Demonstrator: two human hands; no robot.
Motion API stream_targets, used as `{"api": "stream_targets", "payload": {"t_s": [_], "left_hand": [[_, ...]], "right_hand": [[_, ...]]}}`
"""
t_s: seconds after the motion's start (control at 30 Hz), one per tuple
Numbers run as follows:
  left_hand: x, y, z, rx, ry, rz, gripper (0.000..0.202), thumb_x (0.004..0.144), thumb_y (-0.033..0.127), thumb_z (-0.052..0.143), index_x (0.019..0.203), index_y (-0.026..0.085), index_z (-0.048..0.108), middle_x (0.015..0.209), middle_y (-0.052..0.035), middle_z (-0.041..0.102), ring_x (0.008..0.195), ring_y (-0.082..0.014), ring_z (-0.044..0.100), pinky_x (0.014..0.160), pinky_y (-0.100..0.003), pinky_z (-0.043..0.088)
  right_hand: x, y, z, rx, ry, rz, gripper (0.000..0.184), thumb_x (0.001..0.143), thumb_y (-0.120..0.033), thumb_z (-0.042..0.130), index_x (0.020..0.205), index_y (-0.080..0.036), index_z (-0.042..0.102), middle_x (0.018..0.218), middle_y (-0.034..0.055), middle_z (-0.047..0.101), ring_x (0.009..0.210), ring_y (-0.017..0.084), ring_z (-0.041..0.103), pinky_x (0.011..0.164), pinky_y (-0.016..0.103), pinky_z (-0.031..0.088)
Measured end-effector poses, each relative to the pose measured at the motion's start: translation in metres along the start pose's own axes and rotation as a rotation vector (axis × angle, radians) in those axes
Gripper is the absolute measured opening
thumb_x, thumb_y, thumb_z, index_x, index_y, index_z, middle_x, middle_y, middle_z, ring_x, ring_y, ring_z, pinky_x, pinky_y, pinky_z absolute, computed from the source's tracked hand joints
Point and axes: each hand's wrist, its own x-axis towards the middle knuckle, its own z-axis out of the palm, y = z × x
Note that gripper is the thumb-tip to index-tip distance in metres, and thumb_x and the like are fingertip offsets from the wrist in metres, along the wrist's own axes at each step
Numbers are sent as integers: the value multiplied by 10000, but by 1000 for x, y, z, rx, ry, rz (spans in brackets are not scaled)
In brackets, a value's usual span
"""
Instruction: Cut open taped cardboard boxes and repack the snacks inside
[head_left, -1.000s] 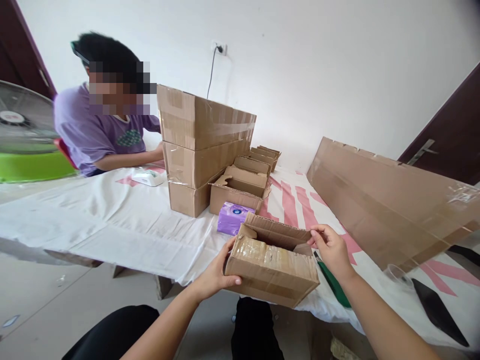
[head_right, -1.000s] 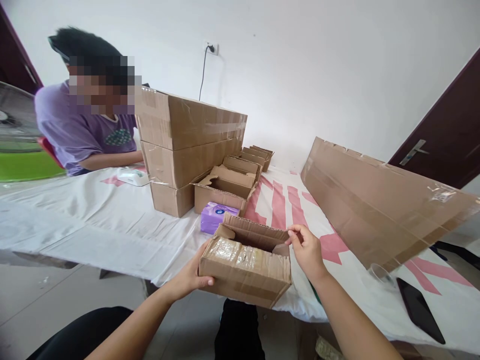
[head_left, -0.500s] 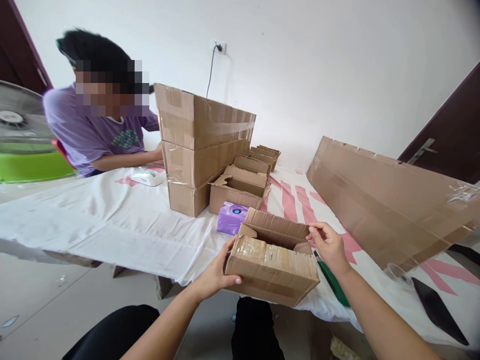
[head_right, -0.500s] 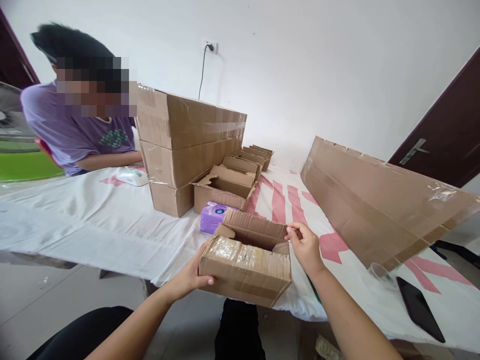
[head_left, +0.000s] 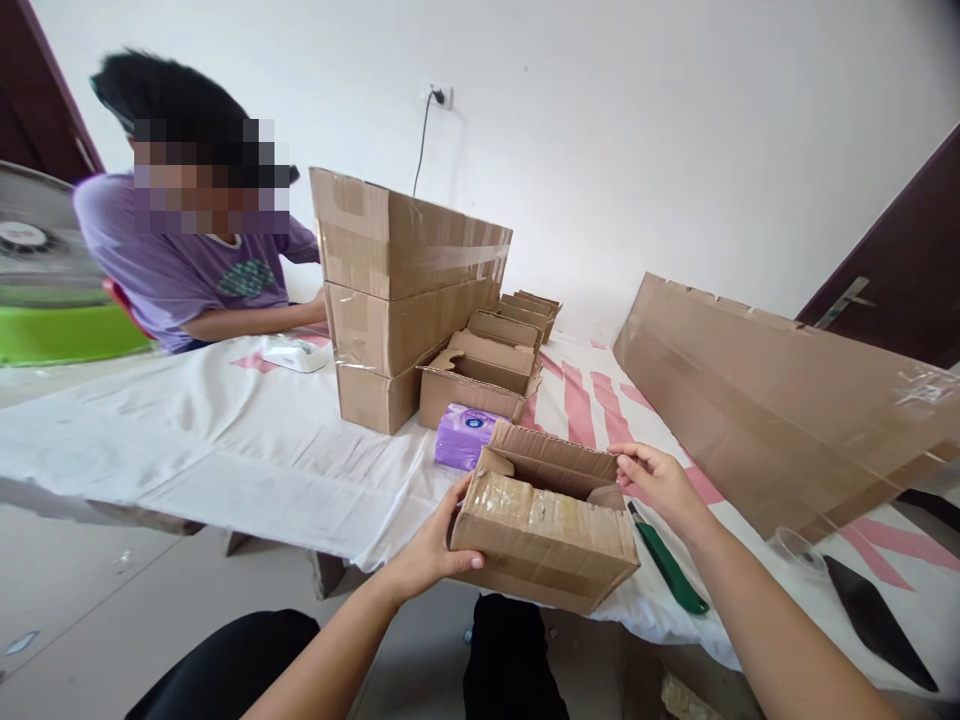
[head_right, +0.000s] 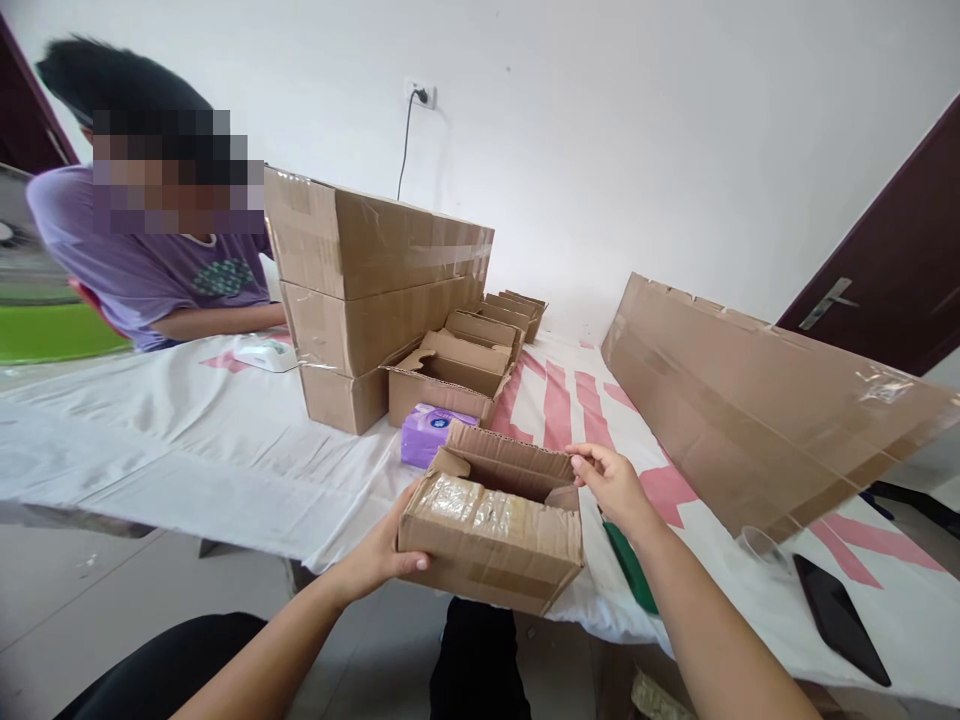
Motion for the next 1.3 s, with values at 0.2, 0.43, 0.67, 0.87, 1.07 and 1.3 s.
{"api": "stream_targets", "payload": {"t_s": [0.2, 0.43, 0.67, 0.87, 1.07, 1.3], "left_hand": [[0, 0, 0, -7, 1, 9, 1081, 647, 671, 718, 1481, 241, 181, 1547, -138, 256, 1403, -385, 257, 1163, -543, 188], [0, 0, 0, 7, 3, 1, 1100, 640, 679, 717, 1483, 237, 166, 1557, -148, 229, 1405, -381, 255, 1166, -544, 180], [0, 7, 2, -17, 4, -1, 1076, 642, 673, 720, 1477, 244, 192, 1543, -144, 262, 1399, -385, 268, 1152, -548, 223], [1, 3, 1, -30, -6, -3, 1084, 637, 665, 731, 1473, 241, 187, 1538, -144, 268, 1394, -381, 277, 1158, -543, 211], [0, 2, 1, -59, -12, -2, 1086, 642, 643, 742, 1476, 237, 177, 1533, -150, 280, 1384, -376, 300, 1150, -542, 225], [0, 0, 1, -54, -14, -10, 1122, 631, 637, 755, 1489, 235, 154, 1529, -156, 283, 1396, -381, 277, 1149, -547, 231]], "right_hand": [[-1, 8, 2, -5, 75, 9, 377, 727, -524, 648, 851, -174, 710, 597, 14, 646, 518, 156, 604, 551, 299, 518], [-7, 10, 8, -230, 158, -283, 276, 862, -440, 533, 881, -208, 680, 814, 49, 696, 619, 166, 623, 603, 300, 520], [-13, 1, 14, -453, 250, -441, 191, 902, -304, 478, 808, -216, 619, 785, 38, 639, 751, 201, 619, 692, 344, 512], [-38, -21, 35, -484, 226, -659, 229, 909, -221, 487, 1121, -223, 575, 1080, 90, 635, 996, 222, 612, 847, 396, 521], [-53, -45, 45, -598, -251, -410, 467, 856, -478, 598, 1227, -196, 565, 1163, 108, 679, 1055, 271, 646, 862, 432, 548], [-61, -52, 52, -626, -84, -492, 498, 718, -325, 763, 1172, -248, 573, 1072, 65, 663, 983, 260, 651, 819, 427, 568]]}}
